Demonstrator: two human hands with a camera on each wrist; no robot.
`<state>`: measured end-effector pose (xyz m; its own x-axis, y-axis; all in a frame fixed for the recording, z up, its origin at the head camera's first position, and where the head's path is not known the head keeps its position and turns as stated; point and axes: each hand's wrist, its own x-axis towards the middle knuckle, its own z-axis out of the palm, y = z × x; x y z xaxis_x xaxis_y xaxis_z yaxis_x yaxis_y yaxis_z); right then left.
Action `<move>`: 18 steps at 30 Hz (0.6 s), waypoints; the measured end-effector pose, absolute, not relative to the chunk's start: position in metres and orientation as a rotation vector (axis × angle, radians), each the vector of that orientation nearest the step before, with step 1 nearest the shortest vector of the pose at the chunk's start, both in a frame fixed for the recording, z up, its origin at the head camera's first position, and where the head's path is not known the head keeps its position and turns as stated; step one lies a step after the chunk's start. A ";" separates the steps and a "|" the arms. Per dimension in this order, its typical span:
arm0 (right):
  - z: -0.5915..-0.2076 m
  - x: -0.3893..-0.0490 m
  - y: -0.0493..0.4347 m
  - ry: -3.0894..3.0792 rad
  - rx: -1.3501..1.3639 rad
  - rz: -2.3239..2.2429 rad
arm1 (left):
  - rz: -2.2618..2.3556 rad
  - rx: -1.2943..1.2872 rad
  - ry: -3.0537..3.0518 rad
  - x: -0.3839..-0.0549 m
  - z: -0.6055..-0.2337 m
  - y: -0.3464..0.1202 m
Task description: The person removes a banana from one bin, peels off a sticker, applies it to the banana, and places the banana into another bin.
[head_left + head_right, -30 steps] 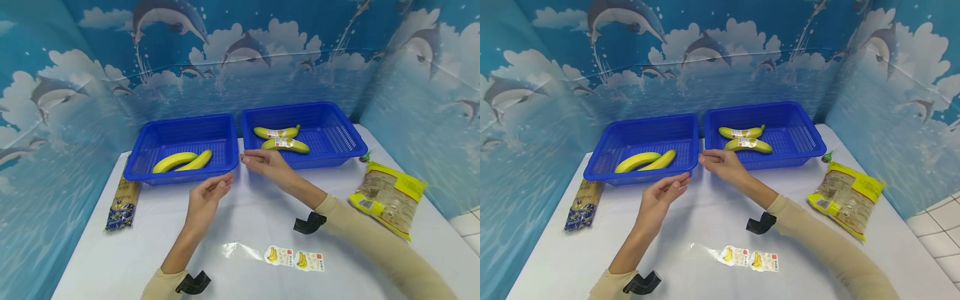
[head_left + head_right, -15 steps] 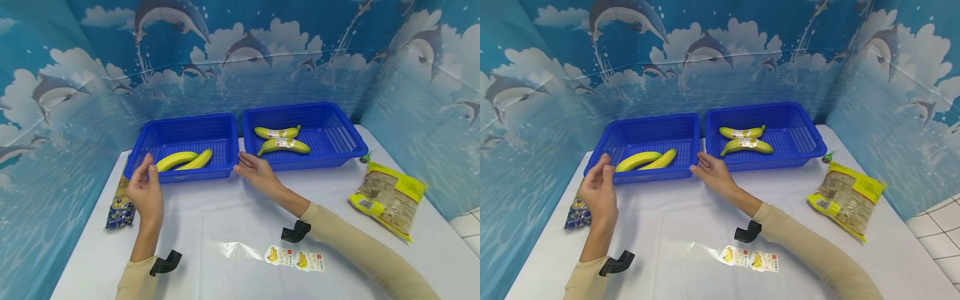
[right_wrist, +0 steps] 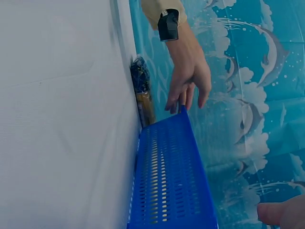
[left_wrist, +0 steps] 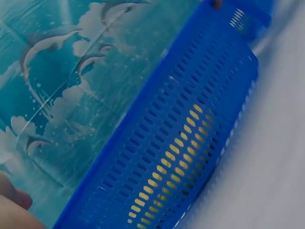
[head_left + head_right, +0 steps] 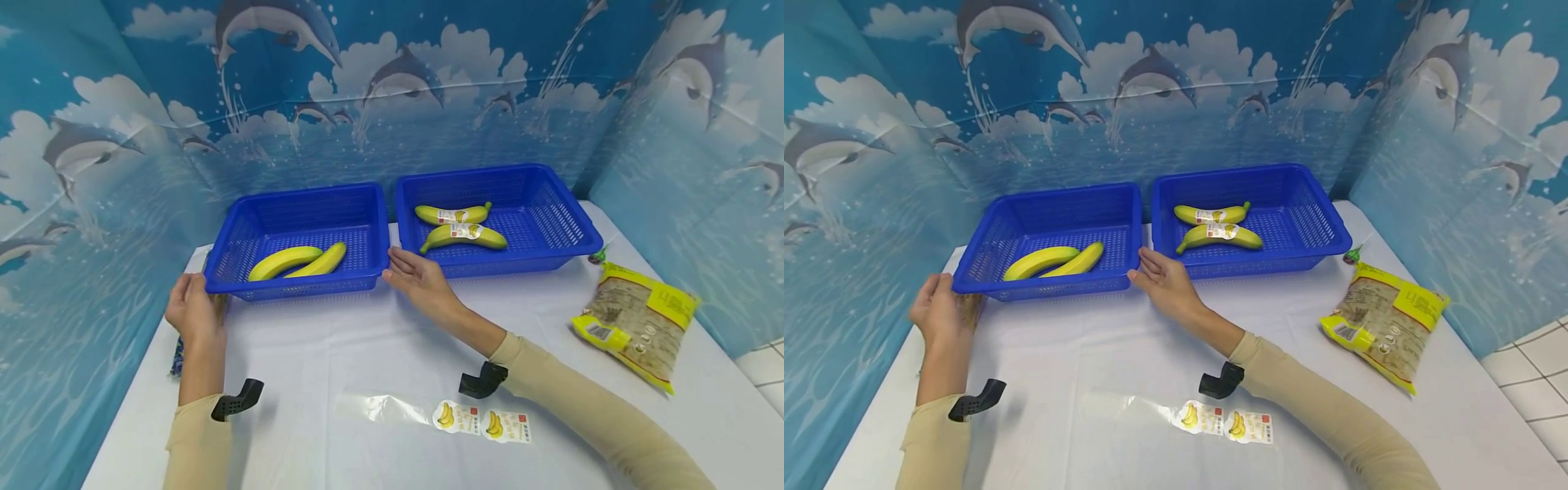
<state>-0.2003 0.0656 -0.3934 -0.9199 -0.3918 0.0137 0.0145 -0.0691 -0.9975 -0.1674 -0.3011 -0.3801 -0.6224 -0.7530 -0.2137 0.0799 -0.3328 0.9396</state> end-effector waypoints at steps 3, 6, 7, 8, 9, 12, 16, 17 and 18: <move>-0.393 -0.200 0.066 1.932 -0.407 -2.068 | -2.113 1.038 -1.281 -0.170 -0.383 -0.305; -0.392 -0.200 0.066 1.941 -0.407 -2.068 | -2.138 1.117 -1.251 -0.173 -0.385 -0.306; -0.392 -0.200 0.066 1.944 -0.402 -2.067 | -2.129 1.136 -1.256 -0.173 -0.386 -0.306; -0.392 -0.199 0.066 1.943 -0.402 -2.070 | -2.122 1.139 -1.252 -0.174 -0.388 -0.306; -0.391 -0.199 0.066 1.942 -0.396 -2.071 | -2.114 1.137 -1.255 -0.175 -0.389 -0.306; -0.391 -0.199 0.065 1.936 -0.382 -2.075 | -2.096 1.111 -1.246 -0.176 -0.392 -0.305; -0.391 -0.200 0.065 1.927 -0.388 -2.074 | -2.091 1.054 -1.232 -0.177 -0.395 -0.303; -0.392 -0.200 0.065 1.926 -0.388 -2.075 | -2.097 1.036 -1.216 -0.177 -0.395 -0.303; -0.391 -0.200 0.065 1.928 -0.387 -2.074 | -2.099 1.023 -1.210 -0.178 -0.395 -0.303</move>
<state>-0.1995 0.0652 -0.3914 -0.9242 -0.3820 0.0039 0.0240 -0.0683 -0.9974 -0.1777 -0.3030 -0.3954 -0.5889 -0.7257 -0.3558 0.0561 -0.4758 0.8777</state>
